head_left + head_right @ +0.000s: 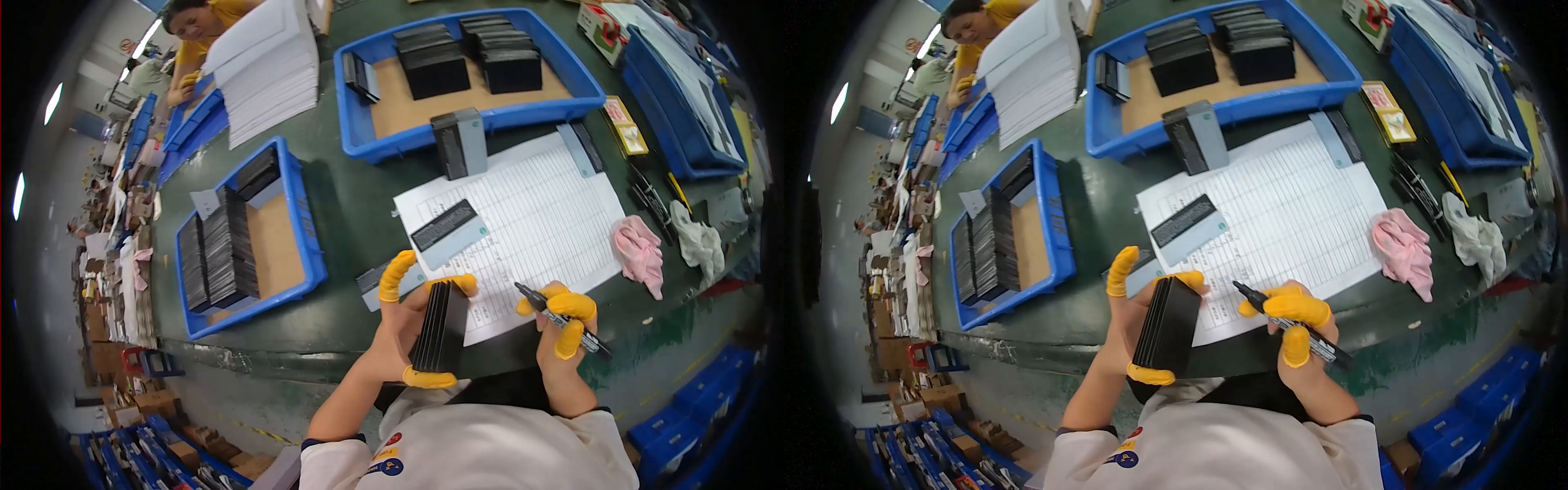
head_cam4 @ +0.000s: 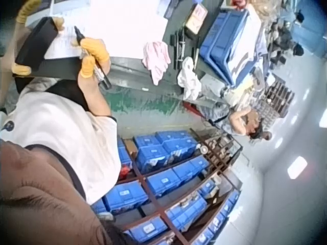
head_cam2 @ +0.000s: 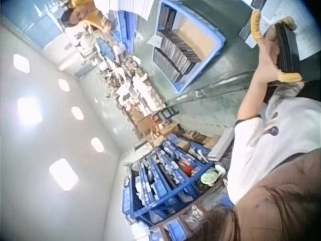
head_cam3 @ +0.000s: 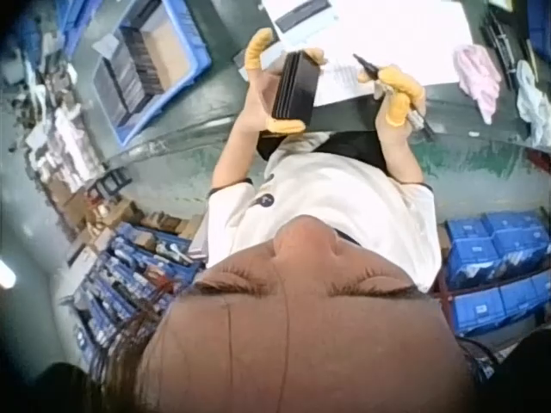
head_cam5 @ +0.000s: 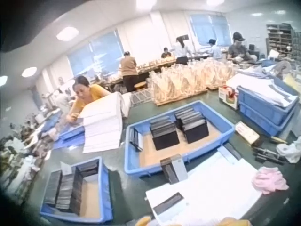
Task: Inspecting and marking black metal heatsink components with a marker pen on a fabrication floor.
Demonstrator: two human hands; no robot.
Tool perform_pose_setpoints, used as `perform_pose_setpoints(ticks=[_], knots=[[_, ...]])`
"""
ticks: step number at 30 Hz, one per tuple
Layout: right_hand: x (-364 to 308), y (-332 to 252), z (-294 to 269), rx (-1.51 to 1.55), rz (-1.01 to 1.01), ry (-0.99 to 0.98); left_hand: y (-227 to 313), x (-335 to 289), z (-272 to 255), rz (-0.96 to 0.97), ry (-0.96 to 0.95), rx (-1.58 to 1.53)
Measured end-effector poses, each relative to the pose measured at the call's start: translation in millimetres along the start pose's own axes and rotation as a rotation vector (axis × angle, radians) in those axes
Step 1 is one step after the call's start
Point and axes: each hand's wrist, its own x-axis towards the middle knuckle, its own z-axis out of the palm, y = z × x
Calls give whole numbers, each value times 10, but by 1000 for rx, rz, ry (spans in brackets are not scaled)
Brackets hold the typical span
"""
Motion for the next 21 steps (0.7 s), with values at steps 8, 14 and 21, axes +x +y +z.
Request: perform_pose_setpoints(ticks=[8,14,21], knots=[[63,-78,-1,-297,-56,-344,107,-6,104,-137,58,-335],[92,-64,65,-232,145,-562,253,20,170,-186,71,239],[83,-24,23,-41,283,-548,681,151,291,-248,30,786]])
